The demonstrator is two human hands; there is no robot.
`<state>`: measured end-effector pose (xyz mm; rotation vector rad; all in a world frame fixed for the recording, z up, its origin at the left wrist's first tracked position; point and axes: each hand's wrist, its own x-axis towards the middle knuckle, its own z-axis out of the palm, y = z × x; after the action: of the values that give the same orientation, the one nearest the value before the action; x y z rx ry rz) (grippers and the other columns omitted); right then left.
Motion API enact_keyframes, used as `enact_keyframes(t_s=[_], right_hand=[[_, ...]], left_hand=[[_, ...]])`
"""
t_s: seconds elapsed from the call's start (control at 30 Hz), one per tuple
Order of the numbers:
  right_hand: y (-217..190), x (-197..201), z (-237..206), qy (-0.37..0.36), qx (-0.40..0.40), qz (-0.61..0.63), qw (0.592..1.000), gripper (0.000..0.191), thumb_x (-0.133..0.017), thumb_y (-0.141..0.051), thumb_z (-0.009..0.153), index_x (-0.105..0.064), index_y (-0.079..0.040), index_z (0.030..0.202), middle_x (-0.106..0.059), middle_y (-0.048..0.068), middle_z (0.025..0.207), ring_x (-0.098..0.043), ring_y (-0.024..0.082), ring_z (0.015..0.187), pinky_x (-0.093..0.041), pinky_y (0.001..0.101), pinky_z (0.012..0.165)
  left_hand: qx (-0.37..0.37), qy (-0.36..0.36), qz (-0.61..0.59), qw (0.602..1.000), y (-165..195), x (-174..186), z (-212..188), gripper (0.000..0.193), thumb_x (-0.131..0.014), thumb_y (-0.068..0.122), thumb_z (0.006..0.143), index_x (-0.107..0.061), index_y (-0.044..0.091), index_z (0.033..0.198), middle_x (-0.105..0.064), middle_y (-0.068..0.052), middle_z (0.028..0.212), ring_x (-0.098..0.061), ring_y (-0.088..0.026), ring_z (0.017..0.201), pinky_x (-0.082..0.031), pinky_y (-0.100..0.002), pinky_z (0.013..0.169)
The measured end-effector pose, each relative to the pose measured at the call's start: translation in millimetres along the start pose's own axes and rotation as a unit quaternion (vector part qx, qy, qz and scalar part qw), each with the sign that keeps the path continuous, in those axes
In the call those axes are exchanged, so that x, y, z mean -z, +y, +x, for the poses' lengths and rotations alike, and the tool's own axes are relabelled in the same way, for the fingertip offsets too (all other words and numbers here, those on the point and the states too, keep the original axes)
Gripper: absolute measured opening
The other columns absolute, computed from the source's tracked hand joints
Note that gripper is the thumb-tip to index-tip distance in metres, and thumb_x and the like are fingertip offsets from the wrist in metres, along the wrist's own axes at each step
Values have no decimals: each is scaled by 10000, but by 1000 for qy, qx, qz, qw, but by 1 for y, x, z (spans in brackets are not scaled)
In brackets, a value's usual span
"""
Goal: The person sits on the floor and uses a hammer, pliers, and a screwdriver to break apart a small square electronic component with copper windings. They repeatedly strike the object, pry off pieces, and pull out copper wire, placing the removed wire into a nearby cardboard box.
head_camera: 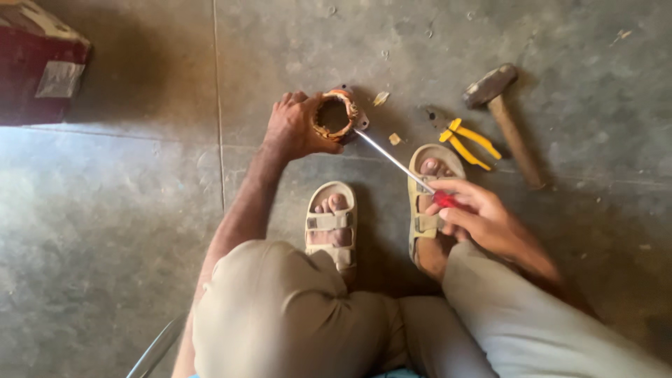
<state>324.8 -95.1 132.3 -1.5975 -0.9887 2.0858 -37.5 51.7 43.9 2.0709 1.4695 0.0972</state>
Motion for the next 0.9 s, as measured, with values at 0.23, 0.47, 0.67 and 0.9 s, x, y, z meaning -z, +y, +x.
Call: enact_keyframes(t_s=[0.23,0.47,0.67,0.9], right_hand=[[-69,-20,-36,192,105,-240,946,408,-693,-134,928,-665,-51,1327,-790,90,1085,-728,113,957,-564,282,820],[-109,-49,-29,192,172,-261,930,395,-707,-161,920,-684,-56,1300,-789,107,1110,-745,129,968,-579,273,825],[-132,-61,-14,198,193,-323,905,367,-711,-165,921,-708,-68,1274,-792,98,1045,-773,150,893,-594,282,775],[-172,-78,2,185,150,-400,885,333,-706,-213,908,-730,-109,1223,-791,103,890,-775,200,747,-584,342,666]], left_hand=[[30,-15,-119,992,-14,17,9,767,-869,460,610,-688,126,1276,-777,-131,1052,-756,-292,956,-591,-404,864],[-5,127,-194,973,-19,21,12,564,-788,361,878,-600,94,1338,-765,-172,1077,-762,-323,973,-611,-421,855],[-9,168,-225,960,-15,14,8,719,-780,472,936,-455,61,1428,-693,-227,1228,-703,-389,1095,-569,-464,892],[53,173,-278,943,-9,1,4,727,-792,542,866,-473,70,1316,-698,-218,1188,-696,-386,1124,-565,-463,925]])
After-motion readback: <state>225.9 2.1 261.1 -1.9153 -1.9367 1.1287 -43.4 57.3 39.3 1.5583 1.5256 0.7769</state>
